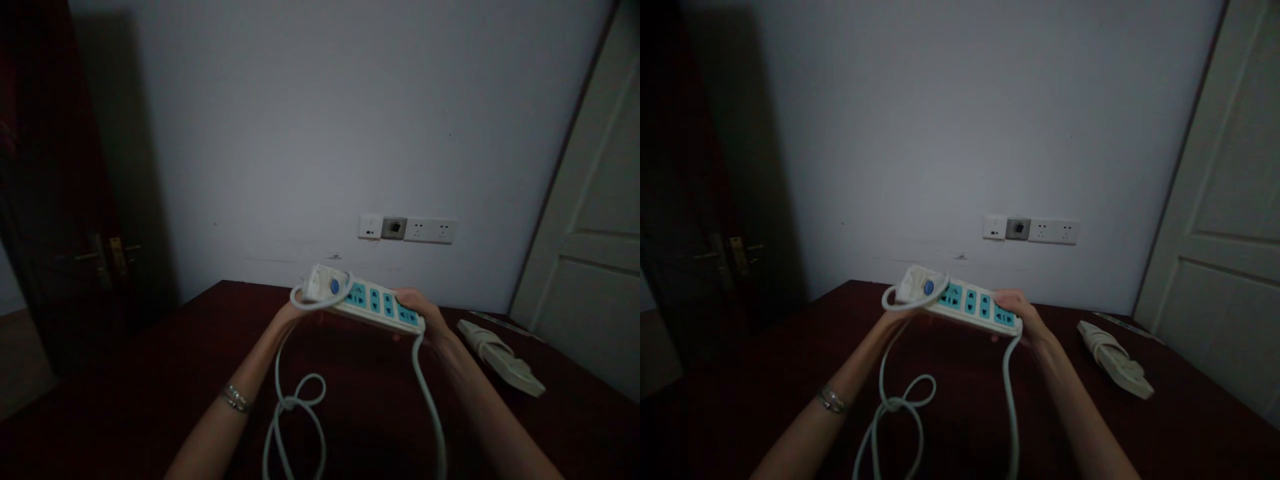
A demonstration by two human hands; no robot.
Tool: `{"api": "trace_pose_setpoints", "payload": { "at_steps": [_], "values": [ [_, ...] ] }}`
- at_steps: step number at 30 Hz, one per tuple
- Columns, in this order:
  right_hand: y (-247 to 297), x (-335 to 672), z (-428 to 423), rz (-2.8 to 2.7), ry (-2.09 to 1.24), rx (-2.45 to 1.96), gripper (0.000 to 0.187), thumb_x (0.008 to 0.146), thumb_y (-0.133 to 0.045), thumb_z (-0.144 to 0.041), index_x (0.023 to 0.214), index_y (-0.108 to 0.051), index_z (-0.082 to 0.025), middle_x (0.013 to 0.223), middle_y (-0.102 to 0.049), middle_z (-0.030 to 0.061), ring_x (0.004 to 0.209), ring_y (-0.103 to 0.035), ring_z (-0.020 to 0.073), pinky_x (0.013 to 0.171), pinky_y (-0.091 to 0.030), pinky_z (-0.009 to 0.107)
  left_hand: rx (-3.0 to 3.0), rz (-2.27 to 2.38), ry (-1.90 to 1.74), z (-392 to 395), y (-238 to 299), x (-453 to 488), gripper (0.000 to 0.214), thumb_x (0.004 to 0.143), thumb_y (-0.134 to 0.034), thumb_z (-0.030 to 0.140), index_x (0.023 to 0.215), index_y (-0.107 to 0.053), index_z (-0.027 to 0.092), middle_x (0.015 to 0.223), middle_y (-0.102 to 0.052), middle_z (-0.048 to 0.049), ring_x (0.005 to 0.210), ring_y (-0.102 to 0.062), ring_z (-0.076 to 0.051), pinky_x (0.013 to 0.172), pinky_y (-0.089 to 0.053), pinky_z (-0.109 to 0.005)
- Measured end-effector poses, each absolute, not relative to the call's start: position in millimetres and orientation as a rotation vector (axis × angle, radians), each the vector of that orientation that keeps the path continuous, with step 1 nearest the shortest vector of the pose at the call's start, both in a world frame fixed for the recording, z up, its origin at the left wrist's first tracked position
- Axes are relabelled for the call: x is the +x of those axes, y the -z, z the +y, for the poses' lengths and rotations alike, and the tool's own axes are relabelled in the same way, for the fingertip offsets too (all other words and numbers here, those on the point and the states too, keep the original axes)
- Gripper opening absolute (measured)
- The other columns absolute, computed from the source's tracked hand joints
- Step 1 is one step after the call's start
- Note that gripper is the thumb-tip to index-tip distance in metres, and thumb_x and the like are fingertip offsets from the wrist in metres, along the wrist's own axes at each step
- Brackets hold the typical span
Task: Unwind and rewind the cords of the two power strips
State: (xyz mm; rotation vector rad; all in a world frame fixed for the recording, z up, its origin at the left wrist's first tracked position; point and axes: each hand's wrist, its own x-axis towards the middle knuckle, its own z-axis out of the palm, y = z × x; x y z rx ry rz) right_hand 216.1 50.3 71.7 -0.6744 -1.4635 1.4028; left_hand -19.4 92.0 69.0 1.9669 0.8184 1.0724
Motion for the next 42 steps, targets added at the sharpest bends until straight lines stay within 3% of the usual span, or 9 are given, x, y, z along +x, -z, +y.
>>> {"api": "trace_pose_setpoints", "payload": {
  "at_steps": [2, 4, 11, 15, 20, 24, 34, 39, 42],
  "values": [
    [-70.5, 202.3, 52.7, -1.306, -1.331, -0.698, 0.033, 0.058, -0.071, -0.041, 0.063, -0.067, -0.009, 0.050, -0.060, 0.0041, 0.040, -0.053, 0.0133, 0.036, -0.051, 0.026, 2.079, 0.897, -1.148, 101.4, -54.7, -6.0, 0.024, 0.078, -0.051, 0.025, 0.098, -0.061, 0.014, 0.103, -0.063, -0.0110, 0.099, -0.054, -0.020, 0.089, -0.041, -0.033],
    [-71.3, 195.0, 55.6, -1.207, -1.248, -0.742, 0.030, 0.059, -0.072, -0.039, 0.062, -0.066, -0.009, 0.051, -0.061, 0.0043, 0.041, -0.054, 0.0129, 0.037, -0.052, 0.026, 2.261, 0.968, -1.130, 105.3, -43.4, 4.9, 0.027, 0.083, -0.044, 0.023, 0.105, -0.056, 0.014, 0.106, -0.062, -0.0120, 0.101, -0.054, -0.020, 0.091, -0.040, -0.034],
    [-74.3, 238.3, 75.2, -0.997, -0.807, -0.922, 0.031, 0.059, -0.074, -0.041, 0.068, -0.068, -0.011, 0.061, -0.066, 0.0052, 0.049, -0.058, 0.0164, 0.044, -0.051, 0.028, 2.733, 1.250, -0.607, 86.8, -28.3, 12.1, 0.024, 0.090, -0.038, 0.030, 0.094, -0.055, 0.015, 0.083, -0.063, -0.0091, 0.073, -0.061, -0.019, 0.064, -0.043, -0.028],
    [-73.0, 273.8, 79.3, -1.151, -0.434, -1.210, 0.041, 0.063, -0.068, -0.048, 0.075, -0.070, -0.009, 0.061, -0.066, 0.0061, 0.055, -0.059, 0.0190, 0.048, -0.047, 0.027, 2.835, 1.300, -0.681, 78.2, -35.0, 18.0, 0.035, 0.093, -0.028, 0.038, 0.093, -0.055, 0.015, 0.075, -0.063, -0.0069, 0.063, -0.060, -0.016, 0.055, -0.038, -0.024],
    [-76.3, 288.1, 74.2, -1.382, -0.245, -1.416, 0.050, 0.068, -0.058, -0.056, 0.078, -0.072, -0.009, 0.060, -0.065, 0.0060, 0.060, -0.059, 0.0199, 0.053, -0.043, 0.026, 3.161, 1.333, -0.779, 76.2, -51.6, 17.8, 0.034, 0.093, -0.030, 0.032, 0.086, -0.058, 0.013, 0.070, -0.063, -0.0072, 0.059, -0.058, -0.015, 0.054, -0.036, -0.025],
    [-80.4, 283.4, 67.9, -1.689, -0.391, -1.479, 0.047, 0.067, -0.058, -0.055, 0.075, -0.073, -0.012, 0.060, -0.064, 0.0036, 0.058, -0.057, 0.0177, 0.052, -0.040, 0.025, 3.324, 1.140, -0.854, 72.1, -65.6, 3.5, 0.025, 0.086, -0.041, 0.027, 0.075, -0.059, 0.014, 0.070, -0.063, -0.0055, 0.058, -0.055, -0.012, 0.054, -0.035, -0.024],
    [-104.9, 263.0, 28.0, -2.231, -1.033, -1.272, 0.039, 0.071, -0.061, -0.049, 0.081, -0.073, -0.013, 0.073, -0.068, 0.0072, 0.061, -0.059, 0.0158, 0.053, -0.043, 0.023, 2.878, 0.968, -1.020, 60.5, -98.5, -30.2, 0.034, 0.077, -0.060, 0.044, 0.068, -0.066, 0.012, 0.063, -0.061, -0.0032, 0.059, -0.051, -0.010, 0.058, -0.036, -0.022],
    [-111.2, 255.6, 16.9, -2.187, -1.200, -1.083, 0.038, 0.067, -0.066, -0.043, 0.088, -0.072, -0.013, 0.079, -0.069, 0.0081, 0.065, -0.061, 0.0175, 0.056, -0.046, 0.024, 2.379, 0.687, -0.697, 67.6, -92.0, -25.8, 0.027, 0.077, -0.059, 0.037, 0.082, -0.070, 0.013, 0.081, -0.068, -0.0061, 0.074, -0.059, -0.013, 0.070, -0.043, -0.024],
    [-103.7, 253.5, 26.3, -1.986, -1.211, -1.002, 0.038, 0.064, -0.068, -0.040, 0.087, -0.072, -0.010, 0.072, -0.068, 0.0078, 0.060, -0.060, 0.0154, 0.053, -0.045, 0.022, 2.098, 0.569, -0.789, 75.7, -79.3, -16.6, 0.030, 0.081, -0.054, 0.034, 0.096, -0.068, 0.013, 0.087, -0.067, -0.0081, 0.077, -0.058, -0.014, 0.071, -0.044, -0.025]
  ]
}}
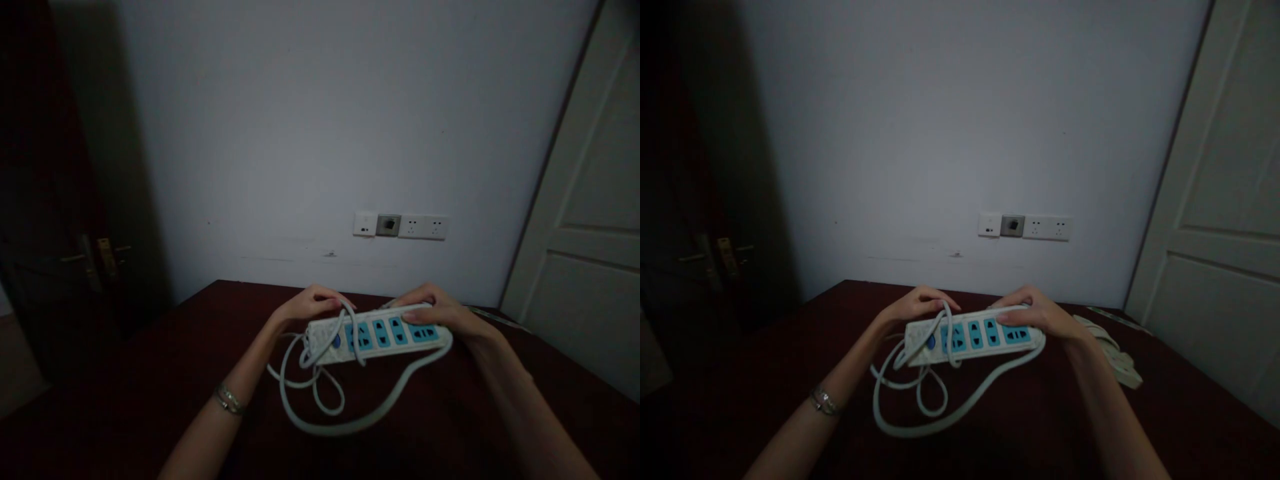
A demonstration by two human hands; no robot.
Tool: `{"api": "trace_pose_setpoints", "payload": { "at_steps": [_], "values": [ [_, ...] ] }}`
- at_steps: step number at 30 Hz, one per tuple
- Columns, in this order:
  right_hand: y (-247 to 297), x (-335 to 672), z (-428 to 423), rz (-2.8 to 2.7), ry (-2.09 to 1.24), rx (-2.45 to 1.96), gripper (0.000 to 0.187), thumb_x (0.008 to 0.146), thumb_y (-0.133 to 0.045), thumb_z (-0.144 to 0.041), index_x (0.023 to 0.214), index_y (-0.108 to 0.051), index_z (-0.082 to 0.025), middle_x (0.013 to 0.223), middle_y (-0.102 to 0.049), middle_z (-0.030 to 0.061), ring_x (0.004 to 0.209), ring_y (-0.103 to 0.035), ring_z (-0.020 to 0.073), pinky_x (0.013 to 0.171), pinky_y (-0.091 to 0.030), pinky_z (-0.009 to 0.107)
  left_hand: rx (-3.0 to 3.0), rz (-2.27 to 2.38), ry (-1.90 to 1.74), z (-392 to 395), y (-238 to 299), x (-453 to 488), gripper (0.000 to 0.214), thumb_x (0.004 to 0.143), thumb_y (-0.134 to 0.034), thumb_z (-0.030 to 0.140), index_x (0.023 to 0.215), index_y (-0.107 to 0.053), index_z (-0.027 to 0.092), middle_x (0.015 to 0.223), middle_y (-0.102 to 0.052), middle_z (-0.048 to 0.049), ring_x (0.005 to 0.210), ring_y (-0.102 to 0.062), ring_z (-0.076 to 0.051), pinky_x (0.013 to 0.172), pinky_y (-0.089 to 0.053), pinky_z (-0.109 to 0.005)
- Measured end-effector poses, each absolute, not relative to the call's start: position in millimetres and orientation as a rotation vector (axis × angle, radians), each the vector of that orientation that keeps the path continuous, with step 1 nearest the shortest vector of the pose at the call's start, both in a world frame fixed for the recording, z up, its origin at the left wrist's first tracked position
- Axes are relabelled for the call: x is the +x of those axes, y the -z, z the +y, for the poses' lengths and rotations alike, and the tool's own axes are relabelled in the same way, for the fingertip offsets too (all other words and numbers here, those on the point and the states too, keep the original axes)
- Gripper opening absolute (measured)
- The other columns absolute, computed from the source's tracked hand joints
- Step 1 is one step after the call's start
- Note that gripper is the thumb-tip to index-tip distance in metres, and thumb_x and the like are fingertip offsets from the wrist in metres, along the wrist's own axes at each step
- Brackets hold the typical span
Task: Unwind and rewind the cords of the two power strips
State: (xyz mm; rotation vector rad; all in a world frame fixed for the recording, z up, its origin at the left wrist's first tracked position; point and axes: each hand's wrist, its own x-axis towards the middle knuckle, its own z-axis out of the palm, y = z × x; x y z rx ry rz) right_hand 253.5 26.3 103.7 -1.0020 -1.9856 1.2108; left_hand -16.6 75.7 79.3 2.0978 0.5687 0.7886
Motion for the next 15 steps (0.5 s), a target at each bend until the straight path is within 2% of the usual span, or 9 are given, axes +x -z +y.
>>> {"api": "trace_pose_setpoints", "payload": {
  "at_steps": [3, 5, 9, 12, 15],
  "values": [
    [-91.9, 246.9, 39.9, -1.731, -1.196, -0.942, 0.033, 0.062, -0.068, -0.041, 0.067, -0.069, -0.009, 0.052, -0.060, 0.0036, 0.043, -0.051, 0.0104, 0.040, -0.038, 0.020, 1.735, 0.530, -1.013, 82.5, -66.6, -1.5, 0.044, 0.077, -0.056, 0.031, 0.118, -0.057, 0.013, 0.075, -0.062, -0.0041, 0.061, -0.053, -0.009, 0.059, -0.043, -0.023],
    [-85.1, 239.9, 47.0, -1.591, -1.199, -0.895, 0.032, 0.059, -0.067, -0.042, 0.057, -0.064, -0.010, 0.045, -0.054, 0.0015, 0.037, -0.045, 0.0091, 0.035, -0.035, 0.020, 1.527, 0.483, -1.152, 84.2, -61.0, 9.2, 0.051, 0.076, -0.054, 0.032, 0.124, -0.051, 0.014, 0.074, -0.059, -0.0030, 0.057, -0.050, -0.008, 0.054, -0.043, -0.022],
    [-77.6, 227.5, 53.7, -1.385, -1.201, -0.885, 0.028, 0.055, -0.067, -0.040, 0.053, -0.061, -0.013, 0.044, -0.053, 0.0015, 0.036, -0.046, 0.0112, 0.032, -0.039, 0.022, 1.392, 0.444, -1.242, 82.1, -54.9, 20.1, 0.054, 0.076, -0.046, 0.039, 0.126, -0.044, 0.018, 0.081, -0.058, -0.0058, 0.053, -0.048, -0.009, 0.042, -0.041, -0.021],
    [-74.7, 223.9, 56.8, -1.286, -1.225, -0.872, 0.029, 0.056, -0.068, -0.041, 0.053, -0.060, -0.013, 0.044, -0.053, 0.0013, 0.037, -0.047, 0.0117, 0.033, -0.044, 0.024, 1.492, 0.393, -1.217, 80.6, -50.6, 18.4, 0.063, 0.063, -0.061, 0.034, 0.121, -0.045, 0.015, 0.066, -0.056, -0.0015, 0.047, -0.048, -0.009, 0.042, -0.041, -0.022],
    [-71.7, 222.4, 60.0, -1.270, -1.288, -0.831, 0.031, 0.058, -0.068, -0.041, 0.058, -0.063, -0.011, 0.048, -0.056, 0.0028, 0.039, -0.050, 0.0121, 0.035, -0.047, 0.024, 1.593, 0.431, -1.119, 79.1, -47.1, 17.9, 0.057, 0.053, -0.071, 0.028, 0.106, -0.053, 0.012, 0.061, -0.054, 0.0002, 0.047, -0.050, -0.010, 0.045, -0.044, -0.024]
  ]
}}
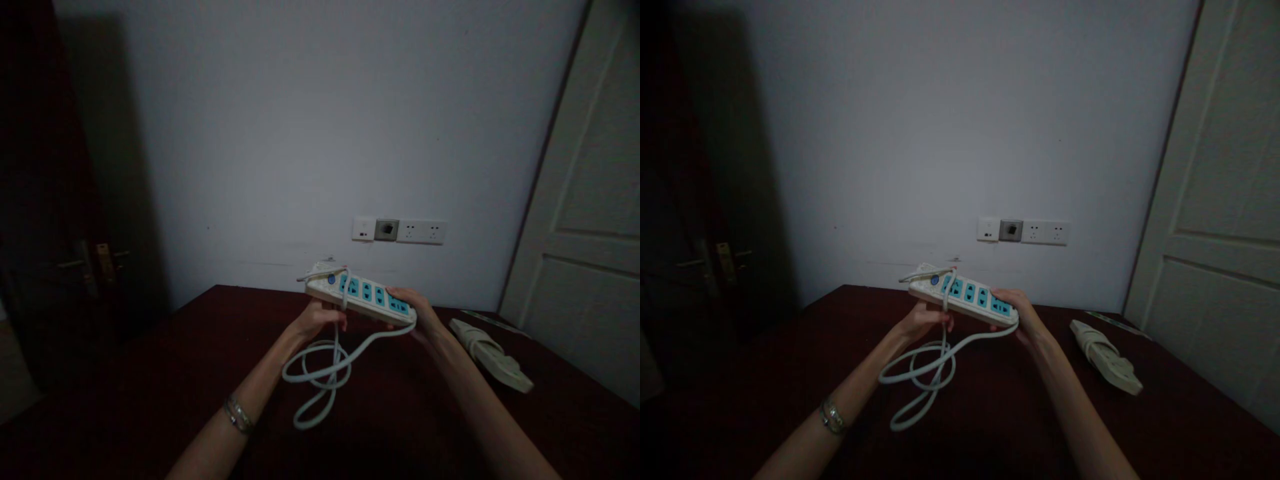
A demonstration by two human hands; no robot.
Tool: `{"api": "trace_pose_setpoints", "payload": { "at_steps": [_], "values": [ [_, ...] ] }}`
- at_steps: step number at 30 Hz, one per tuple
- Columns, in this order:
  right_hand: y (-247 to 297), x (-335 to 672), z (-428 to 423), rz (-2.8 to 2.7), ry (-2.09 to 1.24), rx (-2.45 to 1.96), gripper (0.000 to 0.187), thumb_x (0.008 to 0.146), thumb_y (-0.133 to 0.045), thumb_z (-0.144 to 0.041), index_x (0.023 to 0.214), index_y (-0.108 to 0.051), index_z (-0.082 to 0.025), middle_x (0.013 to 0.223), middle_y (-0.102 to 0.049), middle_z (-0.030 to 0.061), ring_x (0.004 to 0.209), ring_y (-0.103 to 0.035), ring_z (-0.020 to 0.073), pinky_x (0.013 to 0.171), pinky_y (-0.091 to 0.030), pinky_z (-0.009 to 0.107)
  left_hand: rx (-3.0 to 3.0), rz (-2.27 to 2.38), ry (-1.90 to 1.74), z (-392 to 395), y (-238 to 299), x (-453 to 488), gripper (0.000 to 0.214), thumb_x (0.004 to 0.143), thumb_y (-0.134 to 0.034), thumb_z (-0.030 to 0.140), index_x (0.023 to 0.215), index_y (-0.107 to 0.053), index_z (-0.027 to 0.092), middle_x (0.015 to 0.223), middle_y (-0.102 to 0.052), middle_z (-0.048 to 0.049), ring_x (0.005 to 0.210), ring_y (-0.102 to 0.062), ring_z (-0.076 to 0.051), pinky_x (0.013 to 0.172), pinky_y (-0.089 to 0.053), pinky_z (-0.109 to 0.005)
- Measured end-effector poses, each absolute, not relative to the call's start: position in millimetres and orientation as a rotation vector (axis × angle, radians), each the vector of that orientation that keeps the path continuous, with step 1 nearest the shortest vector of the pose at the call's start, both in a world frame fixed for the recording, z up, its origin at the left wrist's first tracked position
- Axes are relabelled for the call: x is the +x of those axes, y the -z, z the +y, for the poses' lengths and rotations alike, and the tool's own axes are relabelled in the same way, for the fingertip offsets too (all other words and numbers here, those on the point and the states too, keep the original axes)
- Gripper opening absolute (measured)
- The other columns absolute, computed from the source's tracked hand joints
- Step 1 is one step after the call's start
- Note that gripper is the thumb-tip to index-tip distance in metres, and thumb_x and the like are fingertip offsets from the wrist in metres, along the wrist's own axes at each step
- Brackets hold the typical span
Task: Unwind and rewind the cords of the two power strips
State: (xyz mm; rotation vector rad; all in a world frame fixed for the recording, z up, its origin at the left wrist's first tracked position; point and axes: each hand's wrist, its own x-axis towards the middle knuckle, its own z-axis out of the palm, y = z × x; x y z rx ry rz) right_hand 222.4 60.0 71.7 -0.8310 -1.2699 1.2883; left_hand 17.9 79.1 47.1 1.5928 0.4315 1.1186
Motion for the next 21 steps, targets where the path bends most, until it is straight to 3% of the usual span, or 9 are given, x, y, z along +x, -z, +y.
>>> {"api": "trace_pose_setpoints", "payload": {
  "at_steps": [4, 11, 14, 21],
  "values": [
    [-70.1, 219.3, 61.0, -1.292, -1.307, -0.828, 0.030, 0.060, -0.069, -0.039, 0.059, -0.064, -0.010, 0.049, -0.057, 0.0030, 0.040, -0.051, 0.0118, 0.034, -0.048, 0.024, 1.630, 0.588, -1.162, 77.4, -43.8, 24.2, 0.050, 0.056, -0.073, 0.036, 0.095, -0.054, 0.011, 0.076, -0.058, -0.0034, 0.046, -0.047, -0.006, 0.040, -0.042, -0.022],
    [-73.6, 218.3, 56.4, -1.335, -1.334, -0.849, 0.030, 0.060, -0.071, -0.039, 0.061, -0.064, -0.010, 0.050, -0.056, 0.0022, 0.041, -0.053, 0.0118, 0.035, -0.050, 0.024, 1.616, 0.486, -1.178, 77.5, -45.9, 15.9, 0.079, 0.056, -0.075, 0.026, 0.126, -0.039, 0.018, 0.085, -0.058, -0.0039, 0.050, -0.050, -0.007, 0.045, -0.047, -0.023],
    [-75.6, 222.8, 55.0, -1.352, -1.345, -0.843, 0.030, 0.058, -0.072, -0.039, 0.059, -0.064, -0.010, 0.050, -0.056, 0.0021, 0.042, -0.053, 0.0115, 0.032, -0.047, 0.022, 1.601, 0.441, -1.076, 71.6, -54.5, 7.5, 0.084, 0.055, -0.075, 0.023, 0.130, -0.036, 0.019, 0.087, -0.058, -0.0059, 0.054, -0.051, -0.009, 0.045, -0.049, -0.024],
    [-83.1, 240.5, 50.7, -1.457, -1.290, -0.898, 0.033, 0.058, -0.070, -0.043, 0.056, -0.060, -0.011, 0.046, -0.053, 0.0006, 0.039, -0.049, 0.0102, 0.032, -0.045, 0.021, 1.482, 0.234, -1.078, 54.5, -66.6, 8.6, 0.095, 0.050, -0.075, 0.015, 0.134, -0.030, 0.025, 0.114, -0.050, -0.0111, 0.070, -0.057, -0.013, 0.054, -0.052, -0.026]
  ]
}}
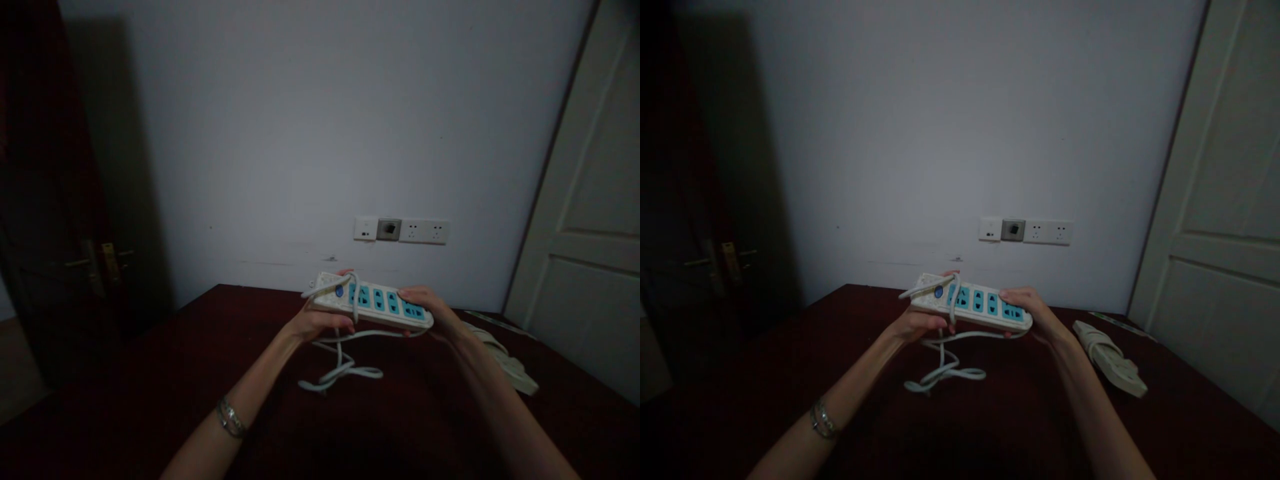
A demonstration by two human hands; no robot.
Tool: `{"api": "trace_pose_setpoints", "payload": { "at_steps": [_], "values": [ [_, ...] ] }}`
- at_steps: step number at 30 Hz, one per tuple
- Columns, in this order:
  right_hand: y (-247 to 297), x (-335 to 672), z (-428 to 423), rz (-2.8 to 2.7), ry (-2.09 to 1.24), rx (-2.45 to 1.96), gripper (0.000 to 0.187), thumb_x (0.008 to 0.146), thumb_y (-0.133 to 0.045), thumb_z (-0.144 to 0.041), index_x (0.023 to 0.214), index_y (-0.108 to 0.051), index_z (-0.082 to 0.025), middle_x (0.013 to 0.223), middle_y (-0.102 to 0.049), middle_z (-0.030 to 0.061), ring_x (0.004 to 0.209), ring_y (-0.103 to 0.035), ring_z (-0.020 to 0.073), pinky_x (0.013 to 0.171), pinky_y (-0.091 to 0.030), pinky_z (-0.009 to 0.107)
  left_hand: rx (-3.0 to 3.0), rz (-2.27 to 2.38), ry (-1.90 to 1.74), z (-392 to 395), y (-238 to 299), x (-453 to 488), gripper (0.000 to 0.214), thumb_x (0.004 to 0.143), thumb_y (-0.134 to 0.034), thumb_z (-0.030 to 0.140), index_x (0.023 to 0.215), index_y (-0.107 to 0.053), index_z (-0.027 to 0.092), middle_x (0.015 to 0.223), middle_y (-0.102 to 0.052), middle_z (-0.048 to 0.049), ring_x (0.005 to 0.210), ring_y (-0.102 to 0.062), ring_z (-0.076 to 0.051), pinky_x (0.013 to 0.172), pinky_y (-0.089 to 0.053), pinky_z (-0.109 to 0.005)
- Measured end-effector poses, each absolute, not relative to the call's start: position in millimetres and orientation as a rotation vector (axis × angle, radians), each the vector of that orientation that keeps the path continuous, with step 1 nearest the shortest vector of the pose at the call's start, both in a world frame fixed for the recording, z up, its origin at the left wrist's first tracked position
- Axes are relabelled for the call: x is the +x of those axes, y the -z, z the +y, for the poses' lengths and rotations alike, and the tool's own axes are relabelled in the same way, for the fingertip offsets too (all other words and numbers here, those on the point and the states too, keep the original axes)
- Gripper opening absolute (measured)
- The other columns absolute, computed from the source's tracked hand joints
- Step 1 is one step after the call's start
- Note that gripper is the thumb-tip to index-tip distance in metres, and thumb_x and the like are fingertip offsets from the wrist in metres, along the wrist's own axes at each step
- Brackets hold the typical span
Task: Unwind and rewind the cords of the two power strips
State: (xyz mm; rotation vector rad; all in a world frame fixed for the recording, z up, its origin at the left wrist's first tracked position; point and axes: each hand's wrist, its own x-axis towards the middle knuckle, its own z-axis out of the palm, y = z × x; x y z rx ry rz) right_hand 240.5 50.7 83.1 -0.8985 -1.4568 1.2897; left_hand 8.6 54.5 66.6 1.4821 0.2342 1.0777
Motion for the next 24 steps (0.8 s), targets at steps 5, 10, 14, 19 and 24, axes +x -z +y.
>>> {"api": "trace_pose_setpoints", "payload": {
  "at_steps": [5, 10, 14, 19, 24],
  "values": [
    [-84.7, 246.2, 48.6, -1.454, -1.256, -0.922, 0.033, 0.055, -0.071, -0.043, 0.053, -0.059, -0.012, 0.044, -0.051, -0.0008, 0.035, -0.046, 0.0087, 0.029, -0.040, 0.019, 1.468, 0.187, -1.022, 55.6, -62.0, 12.7, 0.091, 0.053, -0.073, 0.013, 0.134, -0.034, 0.024, 0.105, -0.057, -0.0091, 0.058, -0.054, -0.008, 0.049, -0.048, -0.022],
    [-81.5, 242.4, 50.7, -1.533, -1.283, -0.881, 0.037, 0.057, -0.069, -0.046, 0.050, -0.058, -0.012, 0.044, -0.053, 0.0011, 0.034, -0.048, 0.0102, 0.031, -0.042, 0.021, 1.450, 0.126, -0.850, 66.8, -58.4, -5.6, 0.094, 0.048, -0.072, 0.005, 0.132, -0.038, 0.030, 0.115, -0.055, -0.0096, 0.067, -0.057, -0.012, 0.052, -0.047, -0.022],
    [-79.0, 241.0, 53.0, -1.557, -1.280, -0.863, 0.035, 0.058, -0.069, -0.045, 0.053, -0.060, -0.012, 0.042, -0.053, 0.0007, 0.033, -0.047, 0.0093, 0.029, -0.039, 0.019, 1.265, 0.001, -0.777, 75.0, -58.1, -17.8, 0.084, 0.047, -0.071, 0.018, 0.127, -0.044, 0.023, 0.121, -0.052, -0.0120, 0.084, -0.060, -0.024, 0.055, -0.049, -0.027],
    [-79.5, 247.4, 52.4, -1.626, -1.309, -0.878, 0.032, 0.061, -0.068, -0.042, 0.063, -0.066, -0.010, 0.047, -0.058, 0.0022, 0.035, -0.049, 0.0095, 0.030, -0.040, 0.018, 1.074, 0.085, -0.742, 77.9, -63.6, -21.6, 0.061, 0.065, -0.061, 0.047, 0.110, -0.055, 0.007, 0.104, -0.061, -0.0135, 0.093, -0.059, -0.023, 0.080, -0.047, -0.033],
    [-83.0, 252.1, 50.2, -1.697, -1.330, -0.941, 0.033, 0.064, -0.067, -0.041, 0.071, -0.069, -0.008, 0.052, -0.062, 0.0050, 0.039, -0.053, 0.0114, 0.032, -0.044, 0.020, 1.369, 0.149, -0.661, 65.2, -75.9, -22.1, 0.074, 0.050, -0.075, 0.053, 0.108, -0.055, 0.013, 0.097, -0.059, -0.0096, 0.084, -0.057, -0.018, 0.074, -0.044, -0.026]
  ]
}}
